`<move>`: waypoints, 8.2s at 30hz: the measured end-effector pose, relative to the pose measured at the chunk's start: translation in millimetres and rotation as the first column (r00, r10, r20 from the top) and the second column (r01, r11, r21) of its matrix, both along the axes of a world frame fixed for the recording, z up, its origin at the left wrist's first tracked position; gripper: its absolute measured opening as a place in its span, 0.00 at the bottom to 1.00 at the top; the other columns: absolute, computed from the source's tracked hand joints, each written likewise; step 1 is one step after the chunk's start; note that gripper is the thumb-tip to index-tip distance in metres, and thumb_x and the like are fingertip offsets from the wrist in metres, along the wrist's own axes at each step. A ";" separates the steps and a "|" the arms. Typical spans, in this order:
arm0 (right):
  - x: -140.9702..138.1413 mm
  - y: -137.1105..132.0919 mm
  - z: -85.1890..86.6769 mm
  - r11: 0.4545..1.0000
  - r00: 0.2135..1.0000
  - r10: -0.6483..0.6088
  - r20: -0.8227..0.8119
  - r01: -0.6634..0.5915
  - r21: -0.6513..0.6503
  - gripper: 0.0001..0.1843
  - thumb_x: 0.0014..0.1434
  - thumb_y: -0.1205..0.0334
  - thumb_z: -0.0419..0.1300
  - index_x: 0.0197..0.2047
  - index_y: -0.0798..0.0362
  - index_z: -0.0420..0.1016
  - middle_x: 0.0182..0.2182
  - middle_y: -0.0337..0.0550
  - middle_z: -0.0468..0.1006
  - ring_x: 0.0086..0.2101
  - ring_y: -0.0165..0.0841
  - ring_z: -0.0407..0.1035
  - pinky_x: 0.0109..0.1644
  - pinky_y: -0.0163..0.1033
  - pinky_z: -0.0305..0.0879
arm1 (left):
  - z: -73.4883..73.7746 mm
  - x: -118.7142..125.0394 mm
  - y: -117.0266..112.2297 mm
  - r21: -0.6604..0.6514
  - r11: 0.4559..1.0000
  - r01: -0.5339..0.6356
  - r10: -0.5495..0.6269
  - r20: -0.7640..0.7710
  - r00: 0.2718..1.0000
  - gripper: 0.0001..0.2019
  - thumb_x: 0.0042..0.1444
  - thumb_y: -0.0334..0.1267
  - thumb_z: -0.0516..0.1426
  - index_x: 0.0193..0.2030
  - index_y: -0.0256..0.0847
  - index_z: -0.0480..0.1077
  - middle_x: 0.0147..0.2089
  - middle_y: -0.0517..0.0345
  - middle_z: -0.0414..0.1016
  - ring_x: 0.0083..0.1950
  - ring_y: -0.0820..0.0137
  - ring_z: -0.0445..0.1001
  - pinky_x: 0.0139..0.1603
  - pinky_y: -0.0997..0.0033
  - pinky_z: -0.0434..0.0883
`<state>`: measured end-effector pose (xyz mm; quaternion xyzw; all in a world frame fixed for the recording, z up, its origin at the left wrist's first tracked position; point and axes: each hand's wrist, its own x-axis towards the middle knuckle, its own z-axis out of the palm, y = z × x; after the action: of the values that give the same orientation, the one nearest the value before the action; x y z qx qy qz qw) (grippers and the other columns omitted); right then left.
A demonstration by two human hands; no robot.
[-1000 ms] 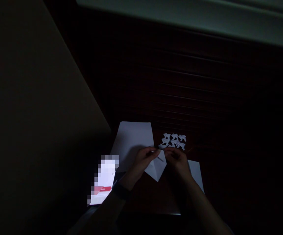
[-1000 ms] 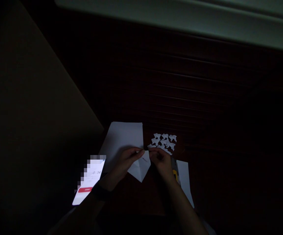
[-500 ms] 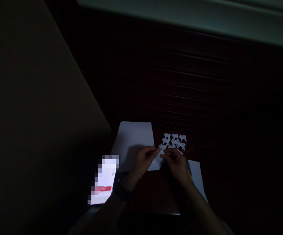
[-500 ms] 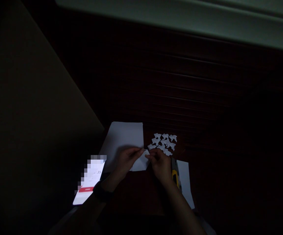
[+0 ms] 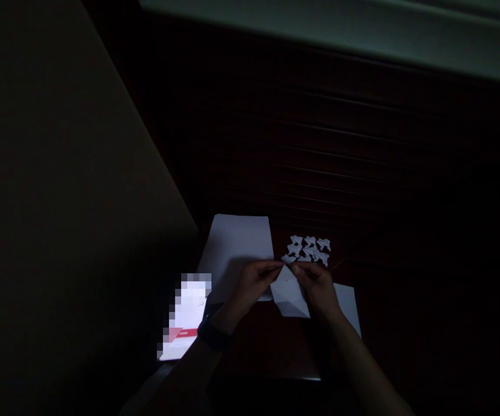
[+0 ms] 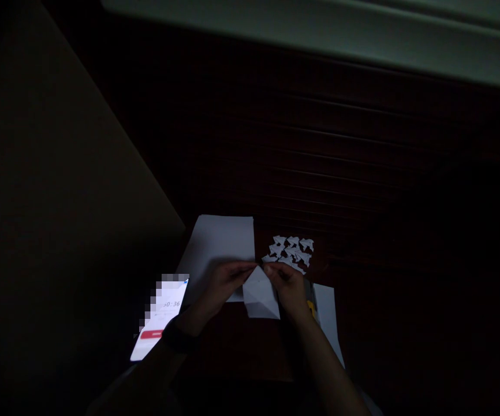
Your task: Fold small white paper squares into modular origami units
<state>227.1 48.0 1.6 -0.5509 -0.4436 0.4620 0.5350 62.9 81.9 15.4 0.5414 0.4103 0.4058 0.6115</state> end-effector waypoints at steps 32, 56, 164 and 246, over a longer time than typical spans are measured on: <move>-10.2 -4.1 -5.4 0.996 0.961 0.030 -0.274 -0.051 -0.071 0.24 0.46 0.63 0.63 0.49 0.50 0.72 0.36 0.44 0.78 0.30 0.34 0.71 0.30 0.36 0.65 | 8.5 4.7 -10.3 -0.267 0.963 0.037 0.050 0.313 0.948 0.10 0.48 0.38 0.61 0.36 0.36 0.76 0.34 0.52 0.76 0.33 0.68 0.72 0.31 0.72 0.67; -6.5 -7.1 -2.5 0.983 0.970 -0.038 0.240 -0.008 0.184 0.15 0.50 0.69 0.56 0.39 0.45 0.79 0.39 0.41 0.79 0.41 0.38 0.71 0.47 0.45 0.67 | 1.8 -1.2 -2.4 -0.100 0.995 -0.026 0.031 0.046 0.998 0.14 0.48 0.44 0.59 0.37 0.36 0.76 0.34 0.52 0.76 0.33 0.68 0.71 0.31 0.73 0.65; 4.3 1.2 -10.4 0.975 0.989 -0.025 -0.149 -0.009 -0.220 0.17 0.42 0.52 0.67 0.31 0.57 0.75 0.27 0.43 0.78 0.26 0.34 0.71 0.29 0.38 0.67 | -2.7 -1.4 2.9 -0.171 0.978 -0.123 0.148 0.147 0.978 0.21 0.46 0.43 0.62 0.45 0.34 0.71 0.41 0.46 0.77 0.36 0.65 0.76 0.33 0.70 0.72; 7.3 7.3 -18.3 0.980 0.979 -0.076 -0.187 0.039 -0.196 0.26 0.39 0.58 0.70 0.42 0.54 0.72 0.22 0.38 0.76 0.20 0.33 0.69 0.23 0.36 0.67 | -5.3 -1.8 3.2 -0.308 0.951 0.034 -0.021 0.045 0.999 0.23 0.41 0.42 0.65 0.44 0.34 0.68 0.34 0.51 0.77 0.31 0.63 0.76 0.27 0.66 0.74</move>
<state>234.4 55.3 -16.7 -0.5650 -0.3269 0.5382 0.5331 61.1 85.0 10.1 0.4363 0.4486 0.3392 0.7024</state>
